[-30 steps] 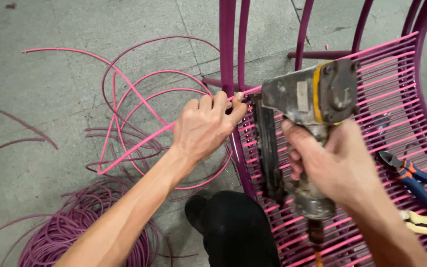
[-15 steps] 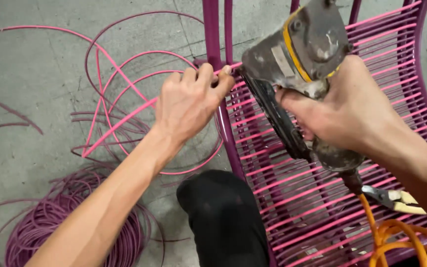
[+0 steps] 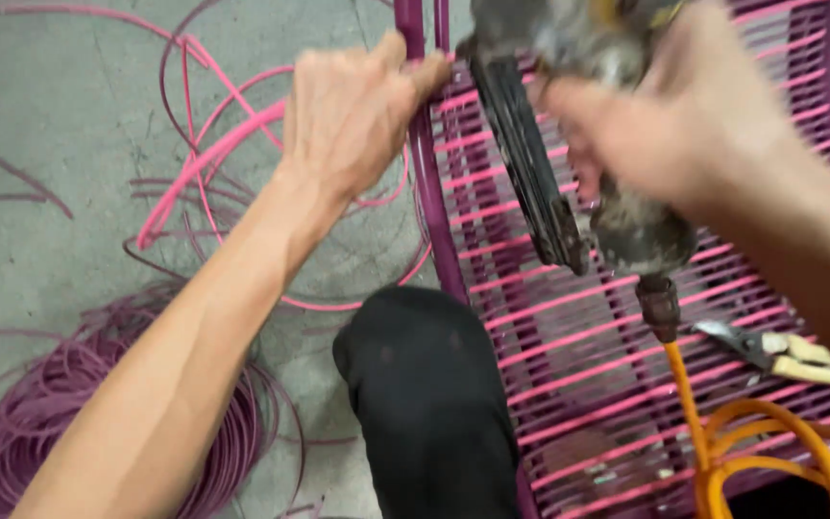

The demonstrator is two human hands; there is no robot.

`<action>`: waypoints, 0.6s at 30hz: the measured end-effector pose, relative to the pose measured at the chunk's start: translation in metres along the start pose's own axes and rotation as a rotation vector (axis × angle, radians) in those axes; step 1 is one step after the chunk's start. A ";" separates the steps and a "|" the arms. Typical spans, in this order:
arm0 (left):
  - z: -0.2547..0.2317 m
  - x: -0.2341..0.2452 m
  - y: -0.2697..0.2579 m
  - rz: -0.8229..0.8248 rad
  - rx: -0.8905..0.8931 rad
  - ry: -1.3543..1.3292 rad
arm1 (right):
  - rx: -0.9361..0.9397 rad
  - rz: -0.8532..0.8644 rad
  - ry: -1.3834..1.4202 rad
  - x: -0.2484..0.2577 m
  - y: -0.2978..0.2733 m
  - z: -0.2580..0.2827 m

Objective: Attaching and securing pink plastic weaving strips to a purple metal chair frame using a pneumatic stapler and pliers.

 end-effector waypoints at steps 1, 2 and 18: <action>-0.001 0.001 -0.001 -0.031 0.000 -0.014 | 0.010 -0.015 0.098 0.001 0.000 -0.003; 0.000 0.003 0.000 -0.067 -0.004 -0.025 | 0.023 -0.036 0.196 0.003 0.000 -0.004; 0.004 0.002 0.004 -0.083 0.004 0.023 | 0.005 -0.079 0.460 -0.016 -0.016 -0.001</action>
Point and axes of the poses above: each hand's wrist, its own y-axis towards the middle knuckle, its own x-axis out of the back of the hand, z = x × y, the point moved 8 cm from there along y, towards the middle knuckle, and after that the axes turned 6 degrees about -x, right-handed, at the moved point
